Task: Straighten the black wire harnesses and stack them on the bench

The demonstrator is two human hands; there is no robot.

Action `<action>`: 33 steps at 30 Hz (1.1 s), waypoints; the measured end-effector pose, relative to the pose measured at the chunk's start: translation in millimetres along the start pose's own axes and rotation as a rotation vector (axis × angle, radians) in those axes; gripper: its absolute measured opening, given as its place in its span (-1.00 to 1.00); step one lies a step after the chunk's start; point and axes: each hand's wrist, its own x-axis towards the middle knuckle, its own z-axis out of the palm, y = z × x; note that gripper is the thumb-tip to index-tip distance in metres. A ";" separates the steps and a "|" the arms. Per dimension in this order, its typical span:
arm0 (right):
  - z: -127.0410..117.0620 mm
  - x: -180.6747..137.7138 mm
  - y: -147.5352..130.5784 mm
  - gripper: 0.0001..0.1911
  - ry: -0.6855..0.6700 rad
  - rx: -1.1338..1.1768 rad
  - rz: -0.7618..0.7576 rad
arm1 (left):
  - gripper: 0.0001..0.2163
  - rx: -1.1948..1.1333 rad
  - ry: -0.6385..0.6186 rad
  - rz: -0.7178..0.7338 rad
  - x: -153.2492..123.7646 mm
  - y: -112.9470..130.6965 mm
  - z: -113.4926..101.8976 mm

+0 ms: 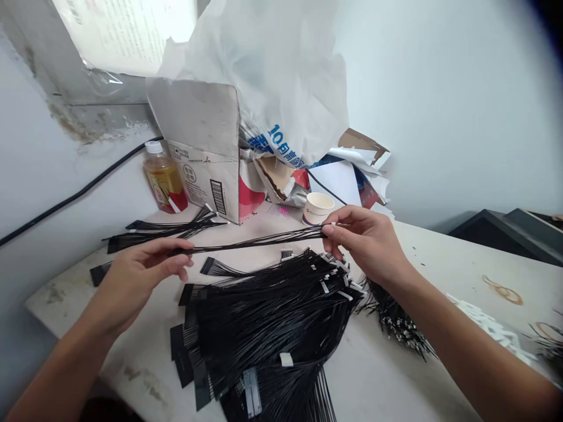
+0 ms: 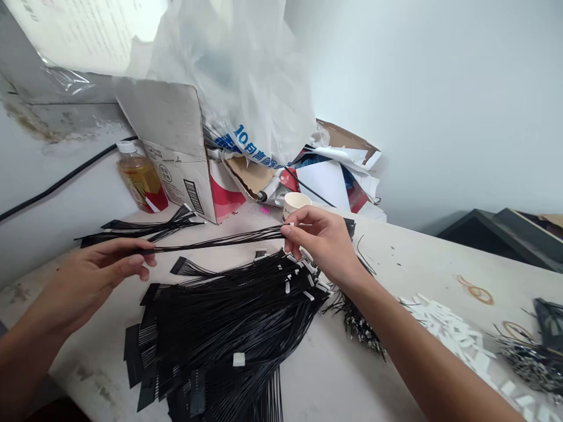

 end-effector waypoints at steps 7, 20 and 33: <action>-5.0 -0.5 -6.1 -0.72 -0.018 0.001 -0.010 | -0.62 -0.086 -0.008 0.025 -4.4 6.2 13.2; -24.7 0.1 -8.3 -0.70 -0.127 0.030 0.247 | -0.67 -0.196 -0.091 -0.044 -7.0 8.9 10.2; -34.0 0.6 -21.8 -0.71 -0.129 -0.136 0.399 | -0.69 0.120 -0.196 -0.079 -25.1 18.7 14.2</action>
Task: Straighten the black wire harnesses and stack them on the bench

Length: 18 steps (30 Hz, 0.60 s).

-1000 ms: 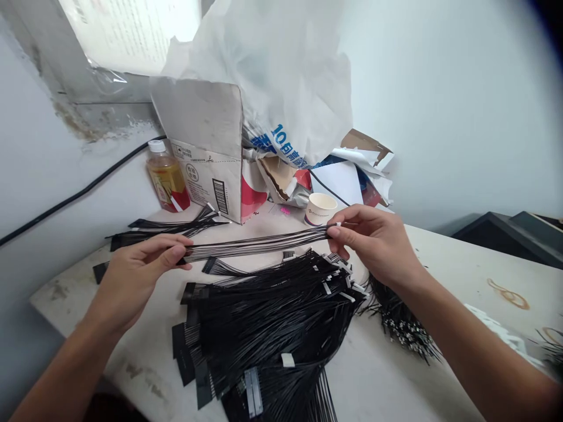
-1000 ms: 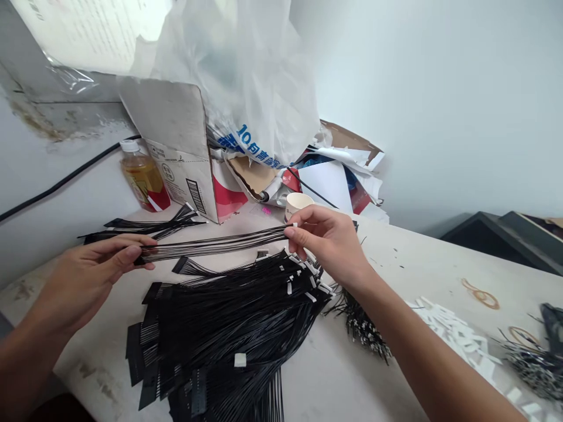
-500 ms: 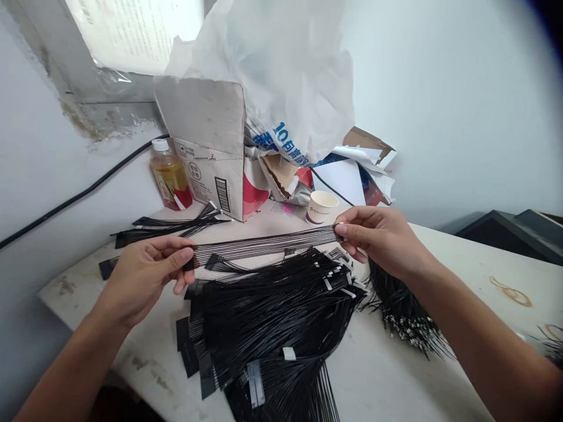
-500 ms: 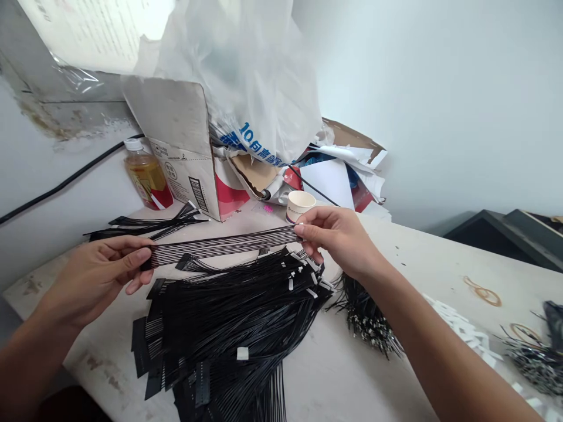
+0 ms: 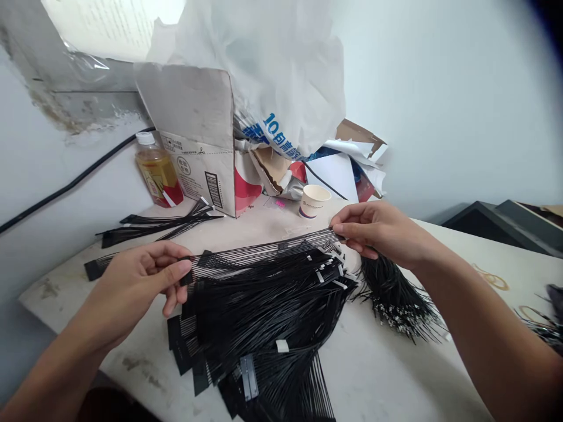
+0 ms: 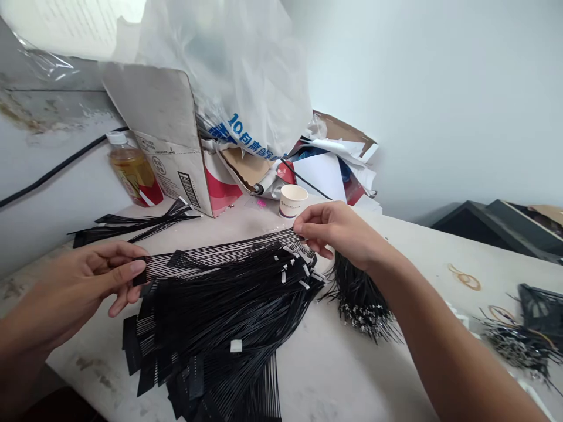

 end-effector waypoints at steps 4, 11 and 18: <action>-1.1 -1.7 -2.7 -0.71 0.012 -0.035 -0.004 | -0.69 0.039 -0.036 -0.024 0.3 -2.7 -0.5; -5.2 -1.1 2.1 -0.68 -0.054 -0.022 -0.030 | -0.67 0.068 -0.030 -0.058 3.0 -5.2 -3.3; -7.2 1.8 2.5 -0.66 -0.133 0.216 0.046 | -0.66 0.086 -0.051 -0.069 8.1 -8.1 -5.1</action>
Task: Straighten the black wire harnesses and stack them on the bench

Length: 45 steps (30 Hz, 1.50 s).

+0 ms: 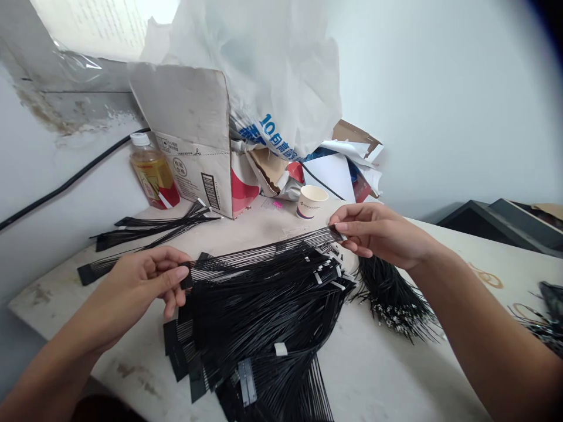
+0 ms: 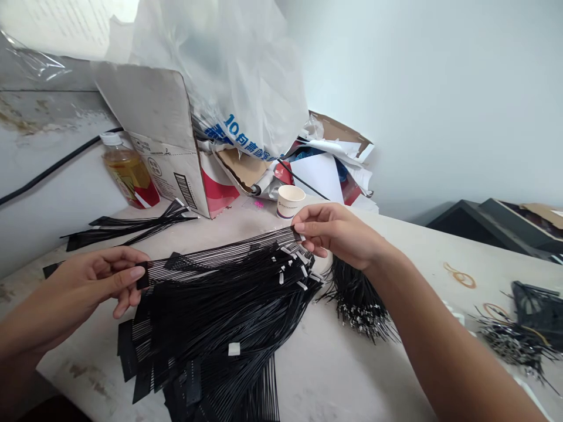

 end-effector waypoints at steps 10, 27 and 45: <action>22.2 -5.4 -4.9 -0.59 -0.058 0.156 -0.162 | -0.61 -0.042 0.014 -0.012 -4.4 8.3 -7.9; 8.0 -2.5 -3.5 -0.68 0.083 0.053 -0.091 | -0.62 -0.165 -0.071 -0.074 -14.5 11.4 -12.2; -1.7 -9.0 -5.3 -0.76 0.023 -0.844 0.023 | -0.74 0.301 -0.209 -0.077 -18.7 3.9 8.6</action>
